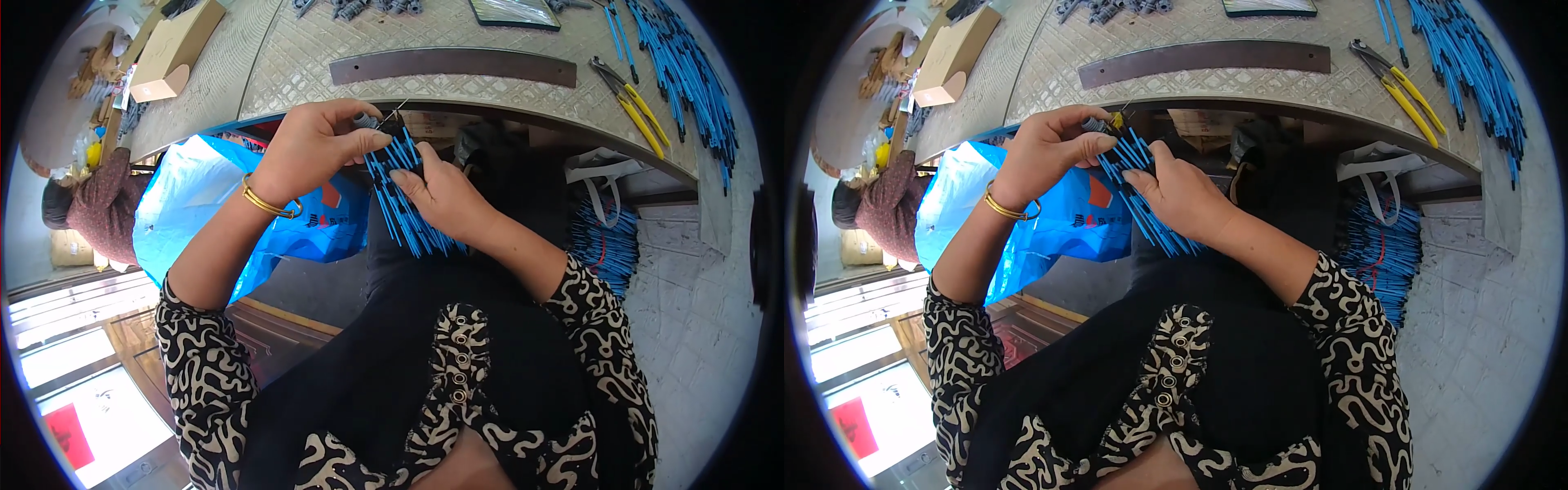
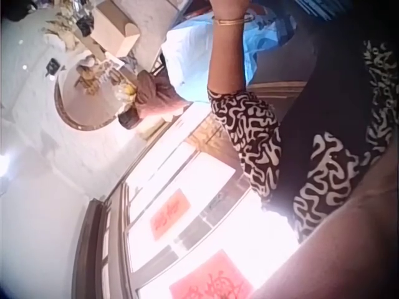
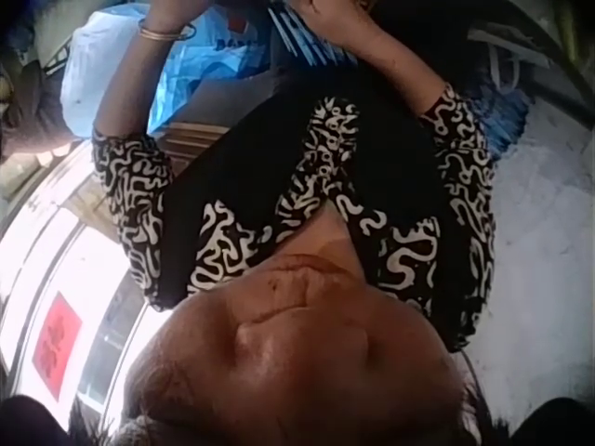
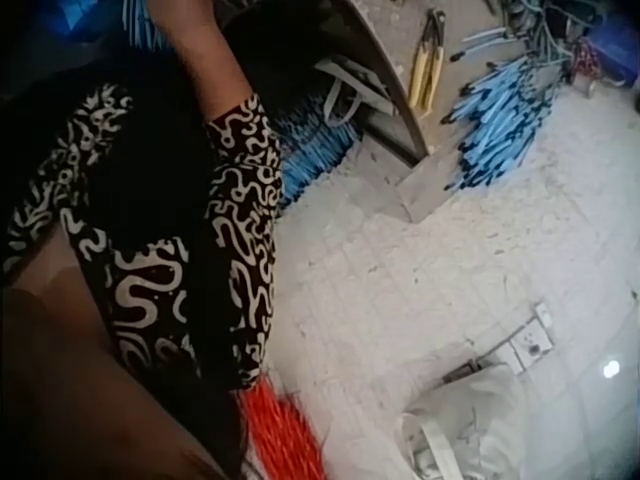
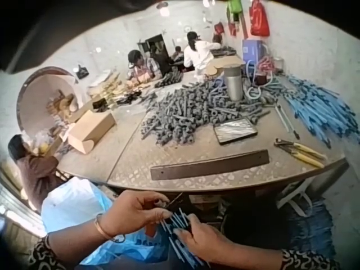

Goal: The person assembles and organizes sets of blue electrical wires with connectors on a workbench. This is done using pliers and wire cutters to manipulate the wires and connectors.

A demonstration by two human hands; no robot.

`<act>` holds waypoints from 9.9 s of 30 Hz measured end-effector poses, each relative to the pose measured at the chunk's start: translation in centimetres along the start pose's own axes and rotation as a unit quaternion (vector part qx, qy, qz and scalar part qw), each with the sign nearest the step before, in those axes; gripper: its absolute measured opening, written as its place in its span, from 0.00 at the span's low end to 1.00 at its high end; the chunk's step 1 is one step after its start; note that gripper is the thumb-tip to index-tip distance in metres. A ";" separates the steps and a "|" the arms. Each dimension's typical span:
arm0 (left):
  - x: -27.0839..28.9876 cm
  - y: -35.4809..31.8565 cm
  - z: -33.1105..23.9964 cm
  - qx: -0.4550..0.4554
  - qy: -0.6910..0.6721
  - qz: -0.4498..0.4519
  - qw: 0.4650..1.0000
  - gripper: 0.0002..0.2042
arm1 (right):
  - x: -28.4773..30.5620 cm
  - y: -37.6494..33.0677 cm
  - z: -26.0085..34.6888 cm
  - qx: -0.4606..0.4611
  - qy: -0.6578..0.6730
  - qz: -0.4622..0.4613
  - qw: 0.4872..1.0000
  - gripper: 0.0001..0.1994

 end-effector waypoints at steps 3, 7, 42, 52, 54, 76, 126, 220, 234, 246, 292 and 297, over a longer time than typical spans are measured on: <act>-0.1 0.0 -0.7 -0.009 -0.004 0.008 1.000 0.12 | 0.3 -0.7 0.1 -0.010 -0.021 0.007 1.000 0.23; -0.2 -0.1 -1.7 -0.023 -0.022 0.064 0.997 0.12 | 1.0 -0.3 0.7 0.051 0.013 0.034 0.998 0.23; -3.5 -0.3 -2.1 -0.043 -0.062 0.114 0.991 0.18 | 0.8 -0.7 -1.6 0.082 0.069 0.126 0.986 0.22; -7.1 -0.1 2.9 -0.098 -0.327 -0.019 0.940 0.17 | 1.8 -2.1 -2.2 0.003 -0.009 0.087 0.996 0.20; -7.2 0.0 3.2 -0.109 -0.334 -0.042 0.935 0.17 | 2.1 -2.0 -1.8 0.031 -0.024 0.044 0.998 0.20; -7.9 1.7 2.3 -0.112 -0.452 0.116 0.878 0.13 | 4.1 -2.0 0.1 0.083 -0.129 -0.013 0.988 0.08; -4.9 -3.5 -0.4 -0.212 -0.146 -0.098 0.961 0.05 | 5.7 -3.6 9.1 0.325 -0.098 -0.129 0.932 0.10; -7.1 1.4 0.6 -0.105 -0.167 0.022 0.980 0.06 | 18.0 -3.9 3.5 0.123 -0.191 -0.261 0.938 0.07; -6.1 0.8 0.2 -0.118 -0.257 -0.002 0.959 0.08 | 27.6 -8.7 -5.5 -0.103 -0.130 -0.235 0.958 0.12; -7.2 0.1 0.6 -0.121 -0.220 0.011 0.968 0.08 | 12.1 -5.9 9.8 0.237 -0.615 -0.061 0.750 0.13; -7.2 0.4 0.2 -0.130 -0.279 0.093 0.947 0.19 | 2.8 -11.7 -2.7 -0.201 0.393 0.336 0.832 0.22; -8.6 0.4 0.2 -0.124 -0.295 0.158 0.934 0.19 | 1.6 -13.5 -3.6 -0.262 0.528 0.366 0.721 0.26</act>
Point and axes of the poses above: each hand's wrist, its own y-axis towards the middle knuckle, its own x-axis out of the back of the hand, z = x × y, the point moved 9 cm from there along y, towards the middle knuckle, and after that the axes turned 7 degrees about -y, right-handed, at the moved point
